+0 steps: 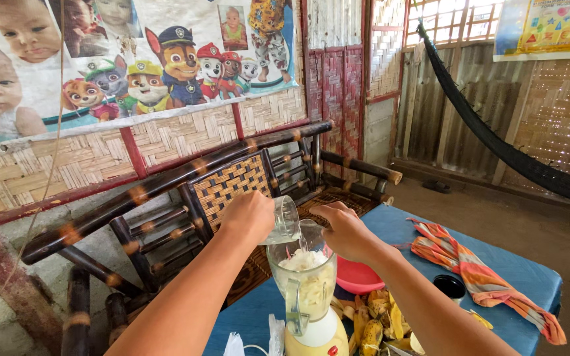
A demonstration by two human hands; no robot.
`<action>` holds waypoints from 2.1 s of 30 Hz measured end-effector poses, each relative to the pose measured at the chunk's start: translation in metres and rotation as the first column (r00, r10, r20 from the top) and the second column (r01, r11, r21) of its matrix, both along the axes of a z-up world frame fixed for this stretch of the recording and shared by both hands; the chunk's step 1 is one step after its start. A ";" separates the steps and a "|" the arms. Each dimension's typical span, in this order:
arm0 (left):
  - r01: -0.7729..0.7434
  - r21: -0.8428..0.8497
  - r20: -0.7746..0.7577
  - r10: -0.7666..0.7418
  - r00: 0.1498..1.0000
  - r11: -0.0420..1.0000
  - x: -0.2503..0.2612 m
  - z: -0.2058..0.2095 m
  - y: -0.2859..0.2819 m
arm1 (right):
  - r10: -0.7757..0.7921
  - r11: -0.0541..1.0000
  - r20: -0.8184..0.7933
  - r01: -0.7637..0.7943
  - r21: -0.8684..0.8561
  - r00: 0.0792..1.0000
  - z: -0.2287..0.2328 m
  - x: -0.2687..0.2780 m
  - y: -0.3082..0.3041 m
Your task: The person pours milk from a plastic bag into a blender jar containing cut banana pieces, adds water from a glass, and squeezes brown sugar from a plastic bag into the jar. They then place the jar on the blender base and run the blender to mix the ingredients.
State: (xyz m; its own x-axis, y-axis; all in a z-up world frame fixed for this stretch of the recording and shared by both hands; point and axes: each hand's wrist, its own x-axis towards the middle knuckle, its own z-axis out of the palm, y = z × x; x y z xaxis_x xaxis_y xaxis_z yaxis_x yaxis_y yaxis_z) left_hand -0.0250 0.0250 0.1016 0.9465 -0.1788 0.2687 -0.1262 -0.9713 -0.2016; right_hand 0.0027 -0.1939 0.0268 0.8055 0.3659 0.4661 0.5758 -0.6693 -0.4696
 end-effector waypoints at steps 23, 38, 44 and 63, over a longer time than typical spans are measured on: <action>-0.013 0.168 0.016 0.011 1.000 0.986 -0.001 0.006 -0.029 | -0.004 1.000 -0.003 0.004 0.014 1.000 -0.005 0.000 -0.004; 0.105 0.586 0.124 -0.217 0.968 0.803 0.007 -0.019 -0.037 | -0.014 1.000 0.004 0.014 0.017 1.000 -0.011 0.003 0.001; 0.051 0.565 0.231 -0.217 0.948 0.824 0.005 -0.019 -0.036 | 0.011 0.997 0.113 -0.020 0.076 0.994 -0.009 0.003 0.004; -0.452 -0.766 -0.212 0.485 0.848 0.457 -0.148 -0.258 0.177 | 0.405 0.876 0.239 -0.450 0.175 0.882 -0.115 -0.114 0.208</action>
State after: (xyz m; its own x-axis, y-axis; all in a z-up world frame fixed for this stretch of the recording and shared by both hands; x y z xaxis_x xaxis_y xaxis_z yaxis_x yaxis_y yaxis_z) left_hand -0.1728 0.2020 -0.1566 0.8102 0.5777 0.0998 0.3877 -0.6556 0.6480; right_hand -0.1110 0.0142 -0.0879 0.4817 0.5246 0.7019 0.8740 -0.2298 -0.4281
